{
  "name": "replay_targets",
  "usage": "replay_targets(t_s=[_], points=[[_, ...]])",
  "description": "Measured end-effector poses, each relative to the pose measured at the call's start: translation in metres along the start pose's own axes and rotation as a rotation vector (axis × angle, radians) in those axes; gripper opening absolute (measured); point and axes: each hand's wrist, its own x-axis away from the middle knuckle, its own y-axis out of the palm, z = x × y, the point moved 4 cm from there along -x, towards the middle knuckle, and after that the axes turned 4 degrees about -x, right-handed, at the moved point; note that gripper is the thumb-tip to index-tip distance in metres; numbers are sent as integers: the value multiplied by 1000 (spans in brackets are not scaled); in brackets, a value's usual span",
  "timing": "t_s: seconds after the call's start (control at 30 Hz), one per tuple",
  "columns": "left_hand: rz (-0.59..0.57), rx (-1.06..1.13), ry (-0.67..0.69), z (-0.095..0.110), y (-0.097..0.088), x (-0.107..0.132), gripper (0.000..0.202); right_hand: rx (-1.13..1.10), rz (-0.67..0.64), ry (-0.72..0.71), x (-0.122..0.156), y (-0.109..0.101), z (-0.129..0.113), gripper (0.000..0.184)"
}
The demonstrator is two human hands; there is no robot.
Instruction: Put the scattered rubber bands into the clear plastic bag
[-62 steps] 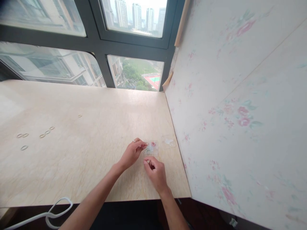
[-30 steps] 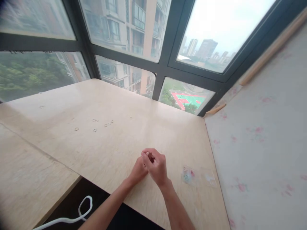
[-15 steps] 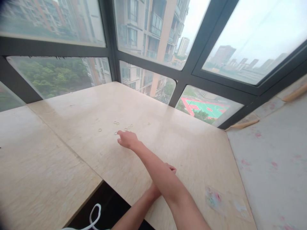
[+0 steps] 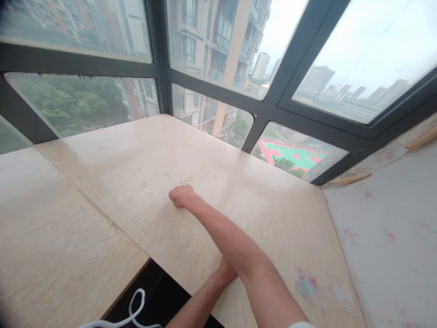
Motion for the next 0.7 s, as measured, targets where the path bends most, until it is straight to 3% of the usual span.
replay_targets(t_s=[0.17,0.33,0.43,0.57,0.7], points=[[45,-81,58,13,-2,-2,16,-75,-1,41,36,6,15,16],[31,-210,152,19,2,-9,16,-231,133,129,94,3,43,12],[64,-282,218,22,3,-12,18,-341,244,190,140,0,63,8],[61,-269,261,24,3,-12,16,-458,377,292,212,2,93,21],[40,-316,295,23,3,-12,17,-728,587,443,294,14,120,27]])
